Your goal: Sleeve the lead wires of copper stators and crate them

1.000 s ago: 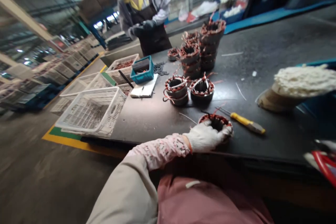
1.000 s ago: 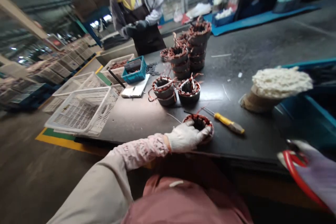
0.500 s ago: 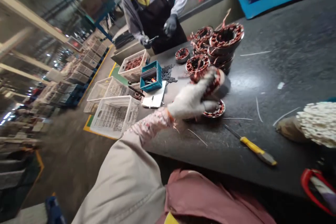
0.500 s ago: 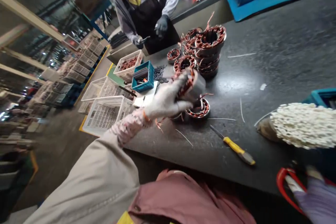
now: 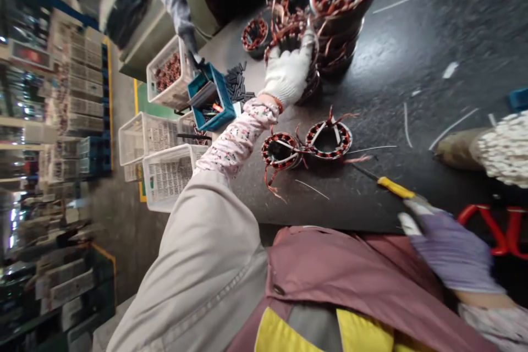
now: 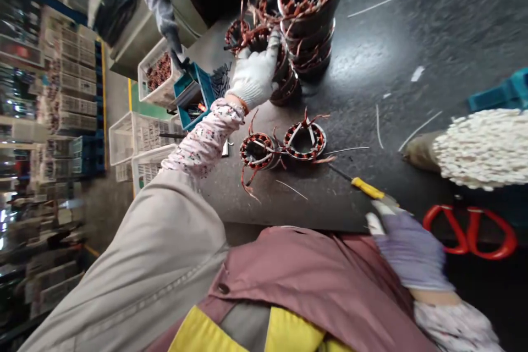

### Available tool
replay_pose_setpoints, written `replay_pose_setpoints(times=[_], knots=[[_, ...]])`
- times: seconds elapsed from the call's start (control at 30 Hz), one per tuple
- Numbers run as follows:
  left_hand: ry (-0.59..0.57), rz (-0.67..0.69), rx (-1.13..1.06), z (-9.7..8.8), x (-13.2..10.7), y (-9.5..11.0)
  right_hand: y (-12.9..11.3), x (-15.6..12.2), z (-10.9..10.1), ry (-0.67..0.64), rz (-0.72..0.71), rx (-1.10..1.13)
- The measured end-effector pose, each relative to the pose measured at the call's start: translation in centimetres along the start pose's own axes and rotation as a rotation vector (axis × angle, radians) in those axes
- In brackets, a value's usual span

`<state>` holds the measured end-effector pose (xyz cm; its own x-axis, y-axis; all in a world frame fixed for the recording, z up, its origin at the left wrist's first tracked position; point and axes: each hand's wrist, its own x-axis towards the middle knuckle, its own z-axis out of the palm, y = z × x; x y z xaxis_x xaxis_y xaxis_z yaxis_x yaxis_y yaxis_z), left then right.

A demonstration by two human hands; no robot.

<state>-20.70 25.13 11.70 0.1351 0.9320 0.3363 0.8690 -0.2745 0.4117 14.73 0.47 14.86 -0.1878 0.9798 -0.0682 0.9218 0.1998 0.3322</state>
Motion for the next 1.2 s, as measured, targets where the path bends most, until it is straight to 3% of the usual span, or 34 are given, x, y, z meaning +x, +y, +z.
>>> replay_pose_setpoints(times=[0.07,0.17,0.3,0.4,0.47,0.53,0.63,0.73,0.87,0.97,1.03,1.1,1.2], knots=[[-0.097,-0.015,0.125,-0.9,-0.9,0.6,-3.1,2.2,-0.8,-0.016,-0.043,0.051],[-0.163,0.013,0.176,-1.8,-1.7,0.8,-5.4,5.2,-1.0,-0.03,-0.107,0.089],[-0.119,-0.078,-0.038,-4.2,-1.2,-0.4,-5.5,7.0,-0.9,-0.023,-0.157,0.097],[-0.018,-0.151,-0.163,-7.0,-0.6,-1.6,-4.7,6.6,-0.4,-0.007,-0.119,0.09],[0.03,-0.131,-0.146,-7.7,-0.2,-2.1,-4.1,5.9,0.0,-0.017,-0.09,0.097],[-0.009,-0.104,-0.088,-6.8,0.2,-2.5,-3.5,5.4,0.3,-0.038,-0.074,0.121],[-0.118,-0.047,-0.068,-3.9,0.5,-2.6,-3.1,5.0,0.0,-0.089,-0.037,0.142],[-0.138,0.031,-0.043,-1.8,0.6,-2.3,-3.6,5.3,-0.8,-0.147,0.014,0.143],[-0.157,0.07,0.08,-2.8,0.2,-1.9,-5.3,6.9,-2.7,-0.169,0.09,0.178],[-0.076,0.098,0.078,-4.8,-1.8,-1.6,-6.6,9.7,-4.3,-0.183,0.211,0.238],[0.026,0.088,0.035,-5.5,-4.5,-1.0,-7.2,12.5,-5.0,-0.22,0.277,0.295],[0.097,0.111,-0.057,-4.9,-8.1,0.3,-8.0,15.6,-5.0,-0.274,0.286,0.359],[0.023,0.243,-0.195,-1.8,-14.0,3.4,-9.6,19.1,-3.7,-0.358,0.195,0.327]])
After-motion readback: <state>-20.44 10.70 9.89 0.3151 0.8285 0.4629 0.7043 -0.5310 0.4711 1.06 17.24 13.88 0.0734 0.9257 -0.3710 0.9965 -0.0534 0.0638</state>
